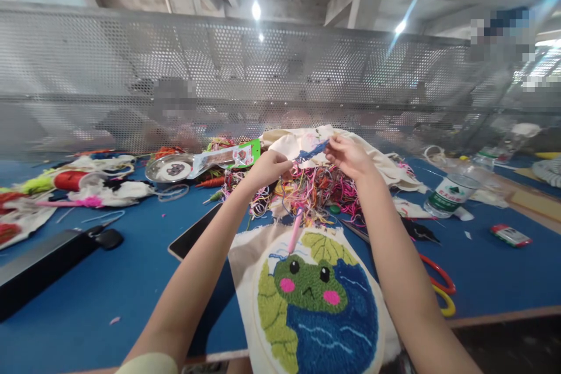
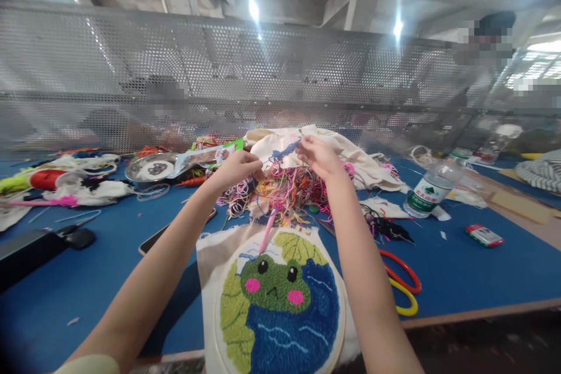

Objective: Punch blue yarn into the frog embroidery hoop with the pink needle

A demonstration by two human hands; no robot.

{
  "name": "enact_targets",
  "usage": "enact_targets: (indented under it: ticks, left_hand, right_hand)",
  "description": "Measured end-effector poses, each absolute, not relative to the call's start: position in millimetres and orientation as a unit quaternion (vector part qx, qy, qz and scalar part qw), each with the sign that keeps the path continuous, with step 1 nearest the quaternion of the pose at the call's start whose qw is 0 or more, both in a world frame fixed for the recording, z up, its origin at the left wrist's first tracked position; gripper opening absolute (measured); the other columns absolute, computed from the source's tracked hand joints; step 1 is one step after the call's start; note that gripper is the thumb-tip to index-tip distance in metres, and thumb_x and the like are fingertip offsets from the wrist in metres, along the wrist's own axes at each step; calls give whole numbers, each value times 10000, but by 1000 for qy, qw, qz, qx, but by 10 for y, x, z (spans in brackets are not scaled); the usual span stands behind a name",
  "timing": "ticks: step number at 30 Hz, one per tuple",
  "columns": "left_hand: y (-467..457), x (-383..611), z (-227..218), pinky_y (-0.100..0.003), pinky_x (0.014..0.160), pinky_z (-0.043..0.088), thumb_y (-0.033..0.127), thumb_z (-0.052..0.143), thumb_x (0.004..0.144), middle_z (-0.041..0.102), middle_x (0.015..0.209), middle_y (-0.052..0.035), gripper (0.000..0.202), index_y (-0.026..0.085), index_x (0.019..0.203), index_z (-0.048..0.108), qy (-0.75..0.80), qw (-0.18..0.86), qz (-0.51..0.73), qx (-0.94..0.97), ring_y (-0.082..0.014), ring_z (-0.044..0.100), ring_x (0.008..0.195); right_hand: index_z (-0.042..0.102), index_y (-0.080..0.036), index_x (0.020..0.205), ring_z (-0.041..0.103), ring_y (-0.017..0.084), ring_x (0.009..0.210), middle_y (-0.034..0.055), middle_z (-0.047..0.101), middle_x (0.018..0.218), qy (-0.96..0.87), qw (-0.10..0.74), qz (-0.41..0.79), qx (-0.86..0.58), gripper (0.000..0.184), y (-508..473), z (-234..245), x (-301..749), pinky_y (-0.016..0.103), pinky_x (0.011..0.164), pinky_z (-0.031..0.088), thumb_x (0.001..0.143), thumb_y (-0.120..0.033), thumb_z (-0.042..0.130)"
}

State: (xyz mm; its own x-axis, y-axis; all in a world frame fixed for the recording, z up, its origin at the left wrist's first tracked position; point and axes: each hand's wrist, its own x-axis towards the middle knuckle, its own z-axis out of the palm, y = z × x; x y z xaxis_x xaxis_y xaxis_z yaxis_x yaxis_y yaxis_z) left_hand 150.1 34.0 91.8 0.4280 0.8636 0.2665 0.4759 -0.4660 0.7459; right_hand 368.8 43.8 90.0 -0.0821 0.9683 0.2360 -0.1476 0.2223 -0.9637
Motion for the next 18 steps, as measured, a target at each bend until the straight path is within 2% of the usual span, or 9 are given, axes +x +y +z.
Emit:
enact_targets:
  ticks: [6,9,12,15,18]
  left_hand:
    - [353,1471,925,-251,604,451,156,496,686,660,572,-50,212,131,519,625,425,337,351,764,-124,582,563]
    - [391,1463,915,-247,605,469,206,501,741,667,612,-55,216,136,568,610,418,409,350,732,-110,579,551]
    - [441,1458,910,-246,598,486,264,466,805,662,644,-59,228,152,641,577,412,487,356,683,-108,596,561]
    - [485,1445,908,-245,600,490,270,453,825,614,596,-37,207,168,672,549,404,547,353,643,-105,579,550]
    - [506,1433,898,-239,545,456,302,436,847,520,509,-4,256,176,649,538,393,584,339,624,-88,484,461]
  right_hand:
    - [443,-198,727,484,65,539,-39,510,680,-565,522,510,-385,192,408,879,3693,185,484,392,764,-253,624]
    - [496,-190,798,470,66,535,-37,503,663,-576,487,552,-355,115,357,886,3713,183,460,348,751,-202,600]
    - [542,-179,848,465,73,543,-28,513,645,-591,437,589,-335,123,321,892,3725,196,477,348,734,-166,583]
    - [594,-168,837,453,79,542,-17,532,642,-626,390,573,-359,128,300,893,3711,209,483,348,708,-165,598]
    - [635,-161,780,420,73,519,-15,537,633,-667,353,528,-389,94,307,881,3671,206,460,330,688,-176,626]
